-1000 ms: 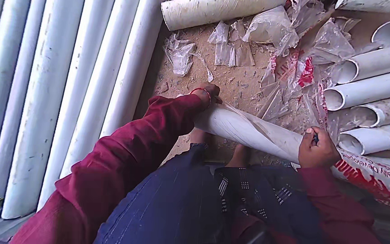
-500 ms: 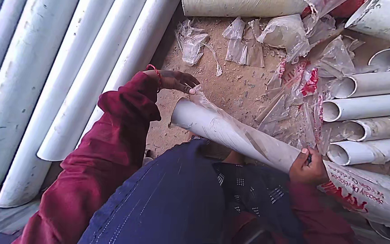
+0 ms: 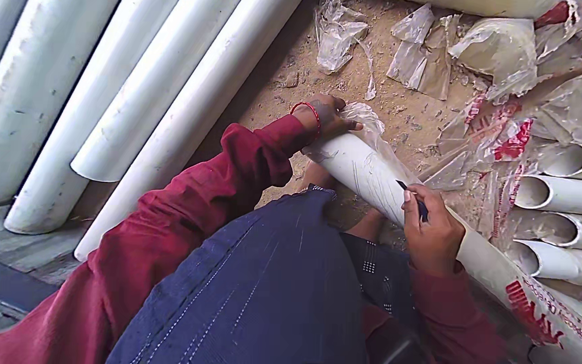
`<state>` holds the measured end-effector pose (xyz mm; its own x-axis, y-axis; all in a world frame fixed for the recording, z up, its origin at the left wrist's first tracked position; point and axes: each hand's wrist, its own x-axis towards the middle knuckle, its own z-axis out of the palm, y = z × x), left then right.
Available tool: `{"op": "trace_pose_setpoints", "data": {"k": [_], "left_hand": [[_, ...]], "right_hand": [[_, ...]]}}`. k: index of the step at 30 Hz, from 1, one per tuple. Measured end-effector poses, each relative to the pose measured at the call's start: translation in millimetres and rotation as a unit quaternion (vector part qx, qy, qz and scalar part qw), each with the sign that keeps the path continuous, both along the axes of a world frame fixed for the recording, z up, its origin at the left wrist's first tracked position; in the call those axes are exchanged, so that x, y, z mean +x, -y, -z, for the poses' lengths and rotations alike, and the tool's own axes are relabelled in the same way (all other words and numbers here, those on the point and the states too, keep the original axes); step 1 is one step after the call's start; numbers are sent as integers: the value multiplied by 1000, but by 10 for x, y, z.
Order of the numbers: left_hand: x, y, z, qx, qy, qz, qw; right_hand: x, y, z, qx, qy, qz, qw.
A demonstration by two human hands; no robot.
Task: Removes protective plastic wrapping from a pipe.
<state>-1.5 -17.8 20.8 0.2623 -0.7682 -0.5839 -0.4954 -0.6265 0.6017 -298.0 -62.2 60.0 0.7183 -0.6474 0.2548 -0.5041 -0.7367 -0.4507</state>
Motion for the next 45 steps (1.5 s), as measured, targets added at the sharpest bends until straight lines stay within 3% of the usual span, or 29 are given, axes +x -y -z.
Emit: {"op": "trace_pose_setpoints", "data": {"k": [4, 8, 13, 15, 16, 18, 19, 22, 28, 30, 35, 39, 42, 45], "left_hand": [[11, 21, 77, -1, 10, -6, 1000], [0, 3, -86, 19, -23, -11, 999], [-14, 1, 72, -35, -9, -39, 999], [-48, -94, 41, -168, 48, -27, 984], [-67, -147, 12, -265, 96, 8, 960], [-112, -198, -37, -444, 156, 122, 874], [-141, -195, -104, -471, 139, 196, 849], [-248, -118, -237, -391, 48, 341, 854], [-222, 166, -315, -276, -14, 381, 882], [-211, 183, -260, -305, -2, 390, 869], [-337, 190, -322, -248, 22, 411, 877], [-456, 269, -243, -262, 29, 427, 865], [-562, 404, -96, -324, 53, 435, 839], [-750, 564, -185, -268, 55, 450, 850]], "right_hand": [[401, -134, -86, -82, -68, -71, 992], [517, -62, -130, -50, -109, -73, 990], [511, -28, -101, -27, -121, -94, 988], [506, -34, -92, -25, -107, -80, 991], [492, -23, -90, -17, -94, -64, 993], [396, 47, -91, 19, -70, -11, 997], [310, 115, -77, 44, -54, 25, 997], [-133, 438, -3, 72, -19, 127, 989], [-1363, 952, 131, 94, -130, 359, 919], [-1528, 961, 188, 111, -131, 401, 900], [-1436, 936, 185, 98, -188, 351, 912], [-1413, 931, 158, 116, -195, 342, 912], [-1396, 928, 157, 116, -198, 347, 910], [-1397, 937, 167, 109, -192, 349, 911]]}}
